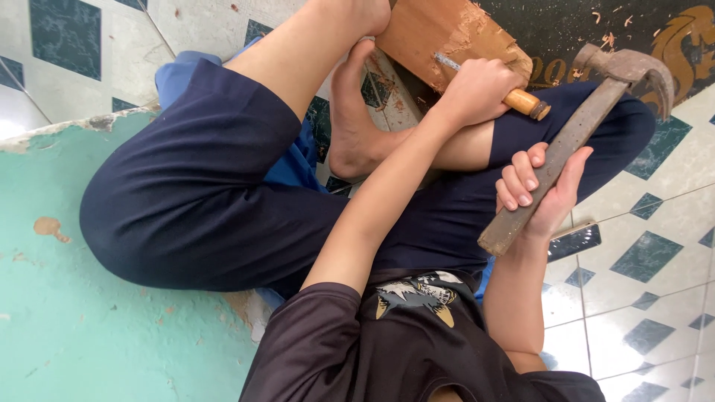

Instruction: Carving a piece of wood using a hammer and a chisel while sitting on the floor.

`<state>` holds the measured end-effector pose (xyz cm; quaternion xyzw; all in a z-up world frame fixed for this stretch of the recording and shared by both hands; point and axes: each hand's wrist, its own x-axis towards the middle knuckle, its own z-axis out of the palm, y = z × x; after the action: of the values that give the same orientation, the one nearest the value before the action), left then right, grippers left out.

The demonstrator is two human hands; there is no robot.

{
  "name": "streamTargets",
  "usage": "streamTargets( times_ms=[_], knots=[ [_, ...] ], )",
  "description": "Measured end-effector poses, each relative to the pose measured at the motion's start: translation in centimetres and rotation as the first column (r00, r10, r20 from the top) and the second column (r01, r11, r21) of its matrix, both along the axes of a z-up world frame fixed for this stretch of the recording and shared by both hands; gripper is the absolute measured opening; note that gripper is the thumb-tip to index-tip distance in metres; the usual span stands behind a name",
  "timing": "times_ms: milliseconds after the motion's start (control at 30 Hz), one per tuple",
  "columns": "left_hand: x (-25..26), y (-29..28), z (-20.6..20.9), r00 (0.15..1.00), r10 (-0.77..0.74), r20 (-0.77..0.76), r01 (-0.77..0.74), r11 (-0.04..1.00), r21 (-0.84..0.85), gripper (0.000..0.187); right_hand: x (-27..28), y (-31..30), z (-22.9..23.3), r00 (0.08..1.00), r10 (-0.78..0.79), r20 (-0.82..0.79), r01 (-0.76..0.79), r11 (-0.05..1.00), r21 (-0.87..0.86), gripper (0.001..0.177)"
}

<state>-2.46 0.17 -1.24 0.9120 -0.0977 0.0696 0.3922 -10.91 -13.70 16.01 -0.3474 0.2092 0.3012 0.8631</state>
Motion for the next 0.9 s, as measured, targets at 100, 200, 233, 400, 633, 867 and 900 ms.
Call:
streamTargets(
  times_ms=[100, 200, 233, 400, 633, 867, 900],
  knots=[
    [0.2, -0.3, -0.1, 1.000, -0.010, -0.020, 0.011, 1.000, 0.009, 0.011, -0.4, -0.9, -0.2, 1.000, -0.015, 0.001, 0.015, 1.000, 0.014, 0.049],
    [0.4, -0.7, -0.8, 1.000, -0.005, 0.015, 0.004, 0.999, 0.048, 0.014, -0.4, -1.7, 0.1, 1.000, -0.007, 0.009, 0.007, 0.999, 0.050, 0.048],
    [0.3, -0.7, -0.6, 1.000, -0.007, 0.014, 0.006, 0.999, 0.051, 0.014, -0.3, -2.1, 0.0, 1.000, -0.009, 0.008, 0.009, 0.999, 0.052, 0.048],
    [0.2, -0.7, -0.6, 1.000, -0.029, 0.009, 0.028, 0.997, 0.072, 0.011, -0.1, -3.3, -0.2, 0.985, 0.073, 0.154, -0.071, 0.997, -0.017, 0.047],
    [2.0, -1.1, -1.1, 0.999, 0.032, -0.024, -0.031, 0.997, 0.068, 0.010, 0.6, -4.3, 1.4, 0.984, 0.085, 0.155, -0.083, 0.996, -0.019, 0.047],
    [4.0, -1.7, -2.2, 0.975, 0.213, -0.067, -0.212, 0.977, 0.019, 0.023, 1.8, -3.4, 1.4, 0.988, 0.042, 0.150, -0.029, 0.996, -0.088, 0.046],
    [4.1, -1.9, -2.4, 0.967, 0.242, -0.080, -0.240, 0.970, 0.035, 0.022, 2.1, -3.3, 1.2, 0.993, 0.039, 0.110, -0.030, 0.996, -0.086, 0.046]
  ],
)
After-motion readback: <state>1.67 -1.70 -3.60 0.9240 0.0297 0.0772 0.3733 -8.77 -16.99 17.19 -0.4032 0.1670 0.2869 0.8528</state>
